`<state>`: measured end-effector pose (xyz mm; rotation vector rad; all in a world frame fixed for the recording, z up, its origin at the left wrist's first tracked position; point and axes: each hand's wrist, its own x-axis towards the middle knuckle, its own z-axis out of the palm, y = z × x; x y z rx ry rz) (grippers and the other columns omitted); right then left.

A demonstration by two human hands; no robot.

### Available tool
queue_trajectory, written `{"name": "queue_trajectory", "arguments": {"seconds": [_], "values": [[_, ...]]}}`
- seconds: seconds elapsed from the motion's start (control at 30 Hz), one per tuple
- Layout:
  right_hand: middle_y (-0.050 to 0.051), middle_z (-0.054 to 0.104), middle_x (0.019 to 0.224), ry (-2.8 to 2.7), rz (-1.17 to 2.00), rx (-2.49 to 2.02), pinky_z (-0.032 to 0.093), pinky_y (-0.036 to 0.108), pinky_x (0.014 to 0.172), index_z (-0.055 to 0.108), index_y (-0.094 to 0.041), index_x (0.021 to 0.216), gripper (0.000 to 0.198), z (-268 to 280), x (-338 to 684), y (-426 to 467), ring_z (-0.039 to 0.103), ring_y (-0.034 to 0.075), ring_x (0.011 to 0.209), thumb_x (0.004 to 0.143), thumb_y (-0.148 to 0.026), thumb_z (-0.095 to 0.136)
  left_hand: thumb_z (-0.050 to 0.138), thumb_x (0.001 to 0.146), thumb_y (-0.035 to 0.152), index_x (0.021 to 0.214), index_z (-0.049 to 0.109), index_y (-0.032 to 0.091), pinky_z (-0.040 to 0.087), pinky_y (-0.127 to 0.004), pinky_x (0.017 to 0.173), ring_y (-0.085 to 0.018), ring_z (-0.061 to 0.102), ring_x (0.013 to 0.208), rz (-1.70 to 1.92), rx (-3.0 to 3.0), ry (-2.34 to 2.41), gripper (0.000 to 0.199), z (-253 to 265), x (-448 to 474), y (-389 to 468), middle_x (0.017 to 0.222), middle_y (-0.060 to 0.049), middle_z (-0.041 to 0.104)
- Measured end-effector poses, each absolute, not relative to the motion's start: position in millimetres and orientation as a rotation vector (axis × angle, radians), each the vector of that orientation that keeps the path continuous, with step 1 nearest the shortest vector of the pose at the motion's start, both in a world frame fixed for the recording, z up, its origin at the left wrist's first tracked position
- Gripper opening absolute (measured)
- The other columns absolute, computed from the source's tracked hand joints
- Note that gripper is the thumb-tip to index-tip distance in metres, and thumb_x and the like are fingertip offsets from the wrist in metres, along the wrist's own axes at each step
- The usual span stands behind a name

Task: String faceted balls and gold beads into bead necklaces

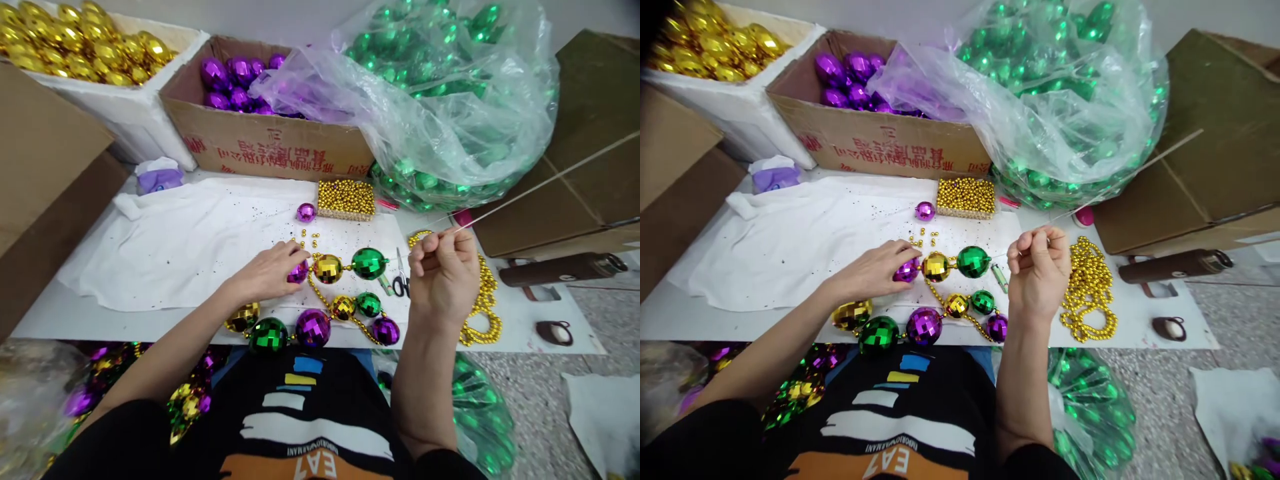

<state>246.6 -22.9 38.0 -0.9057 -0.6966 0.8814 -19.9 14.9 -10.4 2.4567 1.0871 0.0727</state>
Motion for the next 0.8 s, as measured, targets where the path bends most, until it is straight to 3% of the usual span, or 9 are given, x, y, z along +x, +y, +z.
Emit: {"name": "queue_trajectory", "arguments": {"seconds": [0.1, 0.17, 0.3, 0.43, 0.5, 0.6, 0.67, 0.8], "values": [[-0.008, 0.051, 0.063, -0.642, 1.044, -0.92, 0.024, 0.012, 0.038, 0.051, -0.021, 0.082, 0.032, 19.9, 243.2, -20.2, 0.033, 0.002, 0.043, 0.077, -0.031, 0.08, 0.064, 0.085, 0.031, 0.131, 0.053, 0.021, 0.045, -0.039, 0.092, -0.029, 0.05, 0.114, 0.04, 2.504, 1.157, 0.048, -16.9, -29.5, 14.6, 0.13, -0.011, 0.053], [-0.008, 0.049, 0.062, -0.603, 1.138, -0.938, 0.022, 0.012, 0.037, 0.051, -0.021, 0.081, 0.034, 6.7, 238.9, -18.9, 0.026, 0.002, 0.043, 0.074, -0.032, 0.082, 0.062, 0.085, 0.026, 0.131, 0.053, 0.021, 0.045, -0.04, 0.093, -0.029, 0.05, 0.114, 0.009, 2.547, 1.177, 0.047, -25.0, -29.9, 13.1, 0.13, -0.011, 0.053], [-0.007, 0.05, 0.063, -0.581, 1.195, -0.966, 0.023, 0.012, 0.039, 0.053, -0.022, 0.083, 0.031, -9.7, 235.5, -27.4, 0.027, 0.003, 0.044, 0.075, -0.033, 0.081, 0.06, 0.085, 0.015, 0.132, 0.054, 0.021, 0.044, -0.044, 0.098, -0.032, 0.047, 0.123, -0.046, 2.575, 1.194, 0.048, -36.5, -33.3, 8.2, 0.139, -0.013, 0.051], [-0.006, 0.051, 0.064, -0.635, 1.256, -1.042, 0.023, 0.014, 0.04, 0.057, -0.022, 0.085, 0.021, -16.5, 235.5, -43.3, 0.027, 0.003, 0.044, 0.08, -0.03, 0.076, 0.071, 0.082, 0.033, 0.131, 0.058, 0.023, 0.039, -0.046, 0.107, -0.033, 0.042, 0.136, -0.053, 2.33, 1.053, 0.052, -37.0, -43.6, 12.7, 0.15, -0.012, 0.046], [-0.005, 0.053, 0.063, -0.658, 1.285, -1.075, 0.023, 0.015, 0.04, 0.059, -0.022, 0.085, 0.02, -20.4, 232.2, -47.5, 0.028, 0.003, 0.044, 0.08, -0.029, 0.076, 0.065, 0.086, 0.043, 0.125, 0.063, 0.022, 0.041, -0.041, 0.106, -0.029, 0.05, 0.13, 0.013, 2.163, 1.01, 0.044, -36.9, -45.5, 21.3, 0.144, -0.01, 0.054], [-0.005, 0.055, 0.062, -0.672, 1.313, -1.103, 0.022, 0.016, 0.04, 0.06, -0.021, 0.084, 0.019, -26.3, 222.6, -48.7, 0.029, 0.003, 0.044, 0.078, -0.029, 0.076, 0.048, 0.094, 0.032, 0.104, 0.07, 0.019, 0.046, -0.034, 0.093, -0.021, 0.064, 0.104, 0.146, 1.987, 1.171, 0.027, -40.6, -40.0, 39.4, 0.114, -0.008, 0.071], [-0.005, 0.055, 0.062, -0.692, 1.328, -1.126, 0.021, 0.016, 0.04, 0.06, -0.021, 0.084, 0.02, -29.1, 215.4, -48.6, 0.029, 0.003, 0.044, 0.078, -0.03, 0.076, 0.046, 0.091, 0.023, 0.092, 0.07, 0.018, 0.046, -0.033, 0.086, -0.02, 0.064, 0.093, 0.15, 1.994, 1.284, 0.024, -45.5, -32.8, 52.1, 0.101, -0.008, 0.072], [-0.005, 0.056, 0.061, -0.771, 1.353, -1.183, 0.02, 0.018, 0.04, 0.06, -0.02, 0.084, 0.021, -32.2, 205.8, -50.9, 0.029, 0.004, 0.043, 0.079, -0.034, 0.075, 0.051, 0.078, 0.01, 0.087, 0.069, 0.016, 0.043, -0.035, 0.081, -0.024, 0.061, 0.092, 0.042, 2.102, 1.391, 0.021, -56.8, -22.2, 73.3, 0.098, -0.013, 0.069]]}}
